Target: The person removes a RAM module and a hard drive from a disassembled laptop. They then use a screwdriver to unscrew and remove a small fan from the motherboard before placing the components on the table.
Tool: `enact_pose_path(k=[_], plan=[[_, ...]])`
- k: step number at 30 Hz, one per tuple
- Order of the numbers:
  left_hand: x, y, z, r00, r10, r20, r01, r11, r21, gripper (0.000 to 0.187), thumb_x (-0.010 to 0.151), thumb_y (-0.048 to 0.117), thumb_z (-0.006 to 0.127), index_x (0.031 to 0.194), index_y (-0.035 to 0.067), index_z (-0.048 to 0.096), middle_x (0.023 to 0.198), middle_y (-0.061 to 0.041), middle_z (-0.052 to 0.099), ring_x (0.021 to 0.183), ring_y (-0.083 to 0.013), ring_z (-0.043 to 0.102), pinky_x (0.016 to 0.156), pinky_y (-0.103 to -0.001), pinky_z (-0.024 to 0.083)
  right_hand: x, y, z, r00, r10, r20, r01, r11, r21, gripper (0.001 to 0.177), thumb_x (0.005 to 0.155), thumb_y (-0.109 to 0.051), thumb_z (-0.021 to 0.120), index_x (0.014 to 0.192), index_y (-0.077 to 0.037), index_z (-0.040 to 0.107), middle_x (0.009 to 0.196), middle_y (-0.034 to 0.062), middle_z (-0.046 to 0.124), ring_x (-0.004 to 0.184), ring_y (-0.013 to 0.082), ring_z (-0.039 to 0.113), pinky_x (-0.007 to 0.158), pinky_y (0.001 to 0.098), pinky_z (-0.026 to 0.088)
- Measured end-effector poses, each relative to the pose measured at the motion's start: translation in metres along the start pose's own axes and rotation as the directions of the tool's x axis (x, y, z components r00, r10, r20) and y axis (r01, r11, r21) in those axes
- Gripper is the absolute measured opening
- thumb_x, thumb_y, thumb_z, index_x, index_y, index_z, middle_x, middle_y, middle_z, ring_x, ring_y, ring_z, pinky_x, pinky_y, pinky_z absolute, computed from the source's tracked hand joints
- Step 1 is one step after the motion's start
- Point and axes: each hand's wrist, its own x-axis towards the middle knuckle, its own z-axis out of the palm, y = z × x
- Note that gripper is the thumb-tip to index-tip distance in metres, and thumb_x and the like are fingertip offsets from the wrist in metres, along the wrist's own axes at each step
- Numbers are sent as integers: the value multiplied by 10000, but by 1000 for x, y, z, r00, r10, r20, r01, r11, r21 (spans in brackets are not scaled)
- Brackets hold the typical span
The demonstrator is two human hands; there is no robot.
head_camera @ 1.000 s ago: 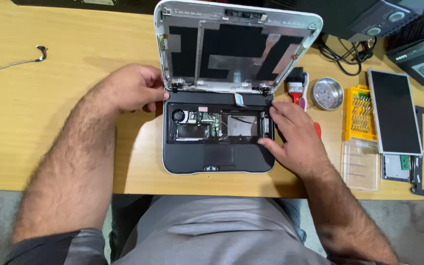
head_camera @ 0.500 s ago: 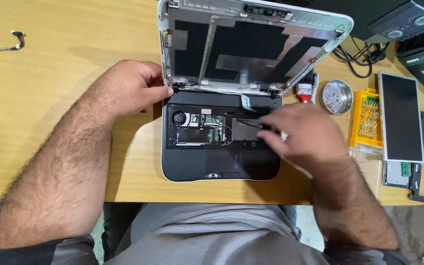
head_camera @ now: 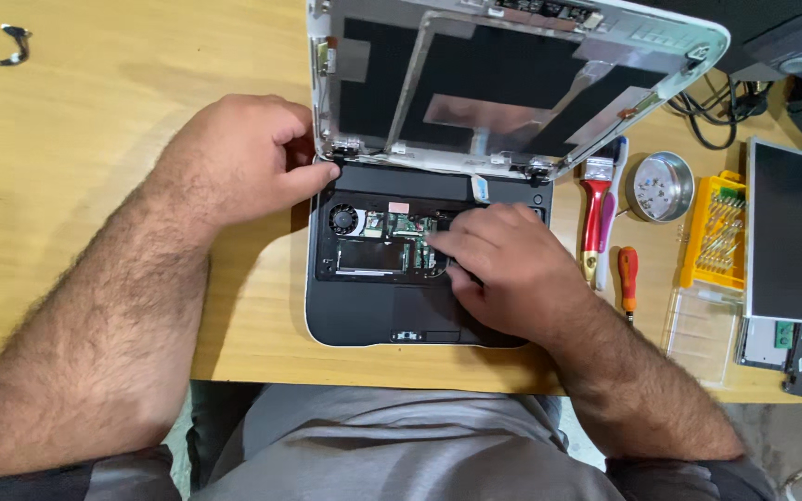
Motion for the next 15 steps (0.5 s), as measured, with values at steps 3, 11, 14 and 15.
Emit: enact_pose_path(k=[3, 11, 14, 15], plan=[[2, -3, 3, 1000, 9, -18, -10, 999, -54, 288, 852, 386, 768, 798, 117, 680, 767, -110, 680, 843, -320, 715, 750, -438, 567, -2, 4, 1, 1000, 9, 10, -10, 991, 134, 282, 805, -119, 783, 1067, -194, 712, 988, 37, 686, 970, 245, 701, 853, 418, 563], [6, -8, 10, 999, 47, -27, -47, 999, 25, 351, 869, 425, 787, 767, 127, 632, 762, -26, 648, 725, -248, 615, 625, -397, 470, 2, -5, -3, 998, -5, 56, -7, 976, 219, 160, 879, -33, 698, 993, -138, 742, 1018, 57, 698, 895, 289, 611, 790, 448, 451], [7, -13, 14, 988, 129, -88, -128, 992, 16, 288, 854, 401, 787, 833, 134, 680, 785, -41, 676, 750, -278, 640, 649, -411, 481, 5, -6, -6, 996, -38, -79, 62, 942, 331, 87, 958, -82, 663, 1020, -128, 702, 1019, 66, 701, 871, 272, 633, 804, 432, 459], [7, -14, 16, 981, 163, -108, -163, 987, 15, 275, 853, 390, 784, 850, 134, 684, 779, -48, 679, 747, -292, 643, 649, -418, 477, 7, -7, -7, 988, -51, -143, 102, 919, 382, 101, 1004, -112, 612, 1074, -130, 683, 1048, 69, 714, 879, 269, 661, 824, 434, 467]])
